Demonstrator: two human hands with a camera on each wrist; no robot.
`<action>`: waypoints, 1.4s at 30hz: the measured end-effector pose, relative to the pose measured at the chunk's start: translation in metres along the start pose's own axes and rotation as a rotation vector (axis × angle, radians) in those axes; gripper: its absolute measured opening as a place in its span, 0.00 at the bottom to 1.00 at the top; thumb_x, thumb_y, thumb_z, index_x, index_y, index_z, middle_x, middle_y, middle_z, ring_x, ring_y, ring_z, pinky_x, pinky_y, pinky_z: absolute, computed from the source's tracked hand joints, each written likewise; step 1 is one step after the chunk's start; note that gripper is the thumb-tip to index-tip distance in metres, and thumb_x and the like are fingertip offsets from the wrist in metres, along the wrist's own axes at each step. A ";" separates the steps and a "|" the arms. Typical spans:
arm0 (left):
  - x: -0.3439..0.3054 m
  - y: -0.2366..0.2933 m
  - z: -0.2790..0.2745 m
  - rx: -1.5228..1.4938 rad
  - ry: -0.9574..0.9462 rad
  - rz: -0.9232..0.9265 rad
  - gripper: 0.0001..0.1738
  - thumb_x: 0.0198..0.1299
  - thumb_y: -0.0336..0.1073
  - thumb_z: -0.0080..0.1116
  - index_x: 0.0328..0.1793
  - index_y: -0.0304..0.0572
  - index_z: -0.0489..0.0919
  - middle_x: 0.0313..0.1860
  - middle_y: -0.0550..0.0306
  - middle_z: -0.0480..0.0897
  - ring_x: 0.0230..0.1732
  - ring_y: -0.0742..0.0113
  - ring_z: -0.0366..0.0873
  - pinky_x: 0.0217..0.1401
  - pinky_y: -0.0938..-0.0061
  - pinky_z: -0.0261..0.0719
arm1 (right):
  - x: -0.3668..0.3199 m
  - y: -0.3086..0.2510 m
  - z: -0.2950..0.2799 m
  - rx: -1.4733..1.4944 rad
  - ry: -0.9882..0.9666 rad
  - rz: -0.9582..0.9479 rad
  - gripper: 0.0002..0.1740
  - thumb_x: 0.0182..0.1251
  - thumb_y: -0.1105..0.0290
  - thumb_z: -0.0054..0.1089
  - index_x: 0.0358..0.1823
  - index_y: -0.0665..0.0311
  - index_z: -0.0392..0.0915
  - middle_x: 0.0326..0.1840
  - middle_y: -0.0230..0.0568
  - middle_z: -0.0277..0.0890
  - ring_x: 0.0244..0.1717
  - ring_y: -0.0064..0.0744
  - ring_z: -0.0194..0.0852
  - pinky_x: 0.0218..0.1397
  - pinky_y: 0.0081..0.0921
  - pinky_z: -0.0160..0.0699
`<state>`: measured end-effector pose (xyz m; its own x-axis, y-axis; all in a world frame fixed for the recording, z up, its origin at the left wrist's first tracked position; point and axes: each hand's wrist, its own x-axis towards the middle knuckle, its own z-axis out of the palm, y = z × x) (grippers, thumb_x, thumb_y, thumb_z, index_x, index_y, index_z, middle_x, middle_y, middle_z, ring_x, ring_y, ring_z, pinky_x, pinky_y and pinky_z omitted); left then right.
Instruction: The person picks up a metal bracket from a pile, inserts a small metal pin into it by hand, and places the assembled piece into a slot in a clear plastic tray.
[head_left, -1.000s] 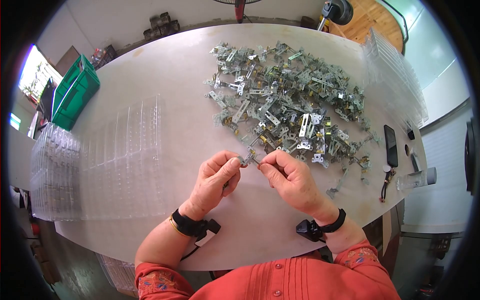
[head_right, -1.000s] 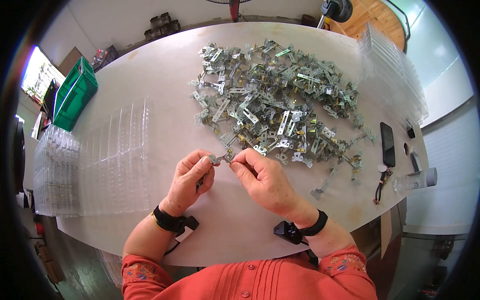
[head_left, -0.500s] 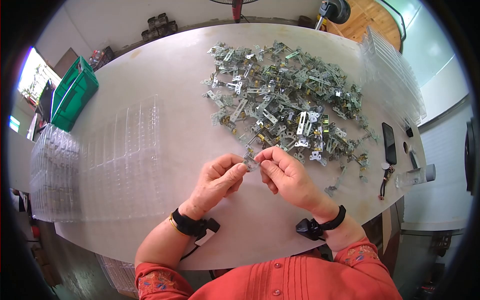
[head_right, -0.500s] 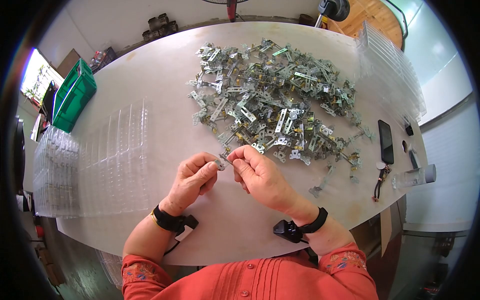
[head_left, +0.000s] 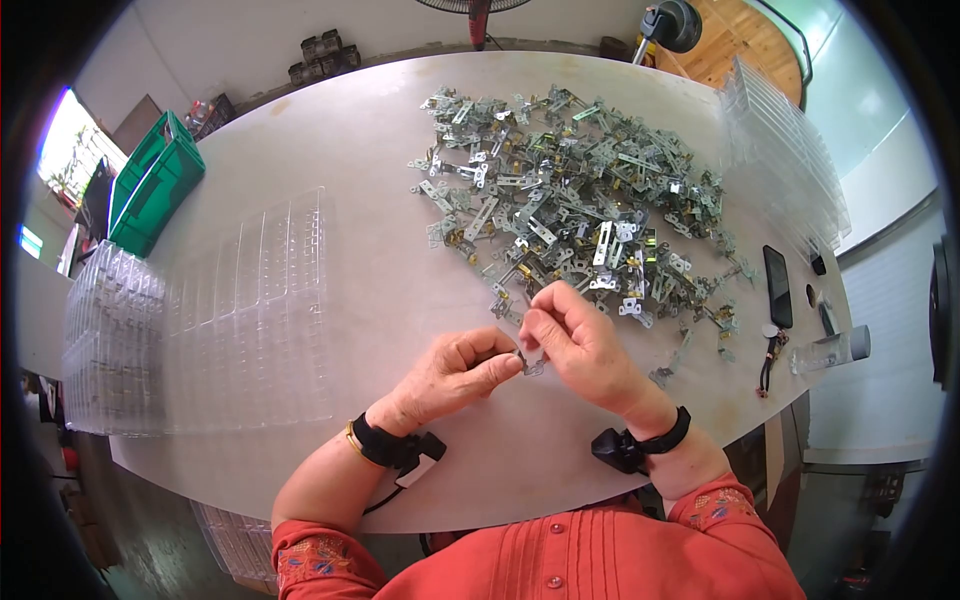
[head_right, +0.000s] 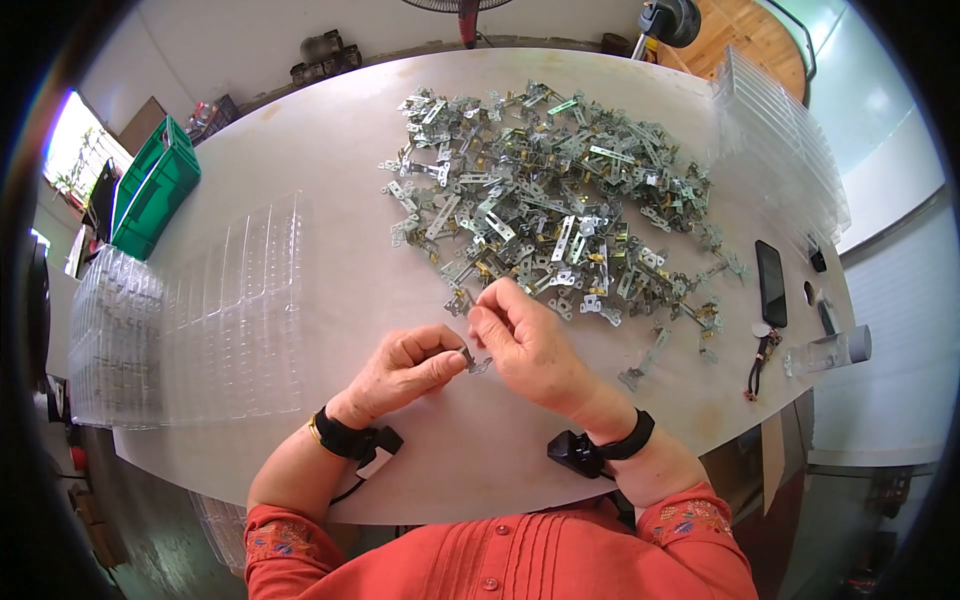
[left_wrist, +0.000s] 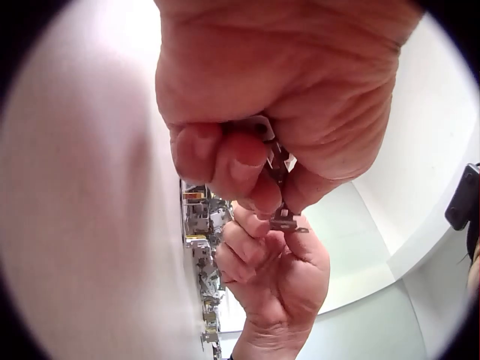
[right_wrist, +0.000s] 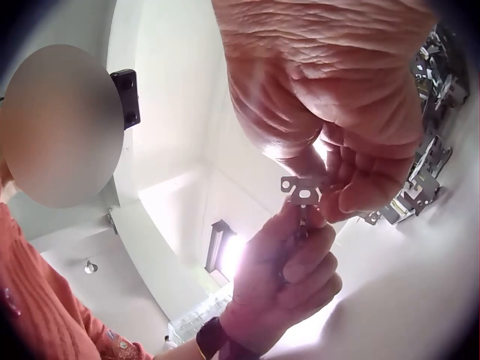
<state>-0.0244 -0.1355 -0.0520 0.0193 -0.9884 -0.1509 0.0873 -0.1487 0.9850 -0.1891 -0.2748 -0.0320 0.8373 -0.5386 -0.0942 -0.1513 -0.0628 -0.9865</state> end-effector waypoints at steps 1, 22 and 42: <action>0.000 0.000 0.000 0.000 -0.001 0.000 0.18 0.75 0.49 0.61 0.51 0.40 0.82 0.27 0.71 0.74 0.28 0.82 0.68 0.29 0.82 0.65 | 0.000 0.001 0.000 -0.047 0.075 -0.106 0.05 0.80 0.71 0.57 0.44 0.65 0.74 0.39 0.32 0.79 0.40 0.23 0.78 0.44 0.22 0.79; 0.015 -0.023 -0.020 -0.857 -0.073 0.108 0.32 0.80 0.56 0.42 0.71 0.35 0.73 0.54 0.37 0.85 0.45 0.51 0.88 0.49 0.57 0.85 | 0.003 0.006 -0.001 0.285 0.144 -0.234 0.06 0.79 0.73 0.61 0.49 0.67 0.77 0.47 0.32 0.81 0.46 0.21 0.82 0.51 0.20 0.81; 0.012 -0.023 -0.017 -0.543 0.219 0.272 0.16 0.81 0.44 0.48 0.56 0.38 0.77 0.41 0.54 0.82 0.45 0.57 0.84 0.54 0.60 0.83 | 0.022 -0.044 -0.004 0.105 0.033 -0.086 0.05 0.79 0.70 0.60 0.46 0.65 0.78 0.31 0.28 0.77 0.30 0.15 0.72 0.35 0.18 0.75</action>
<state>-0.0096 -0.1435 -0.0777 0.3097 -0.9504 0.0281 0.5408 0.2004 0.8169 -0.1659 -0.2875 0.0099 0.8271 -0.5620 -0.0055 -0.0223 -0.0230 -0.9995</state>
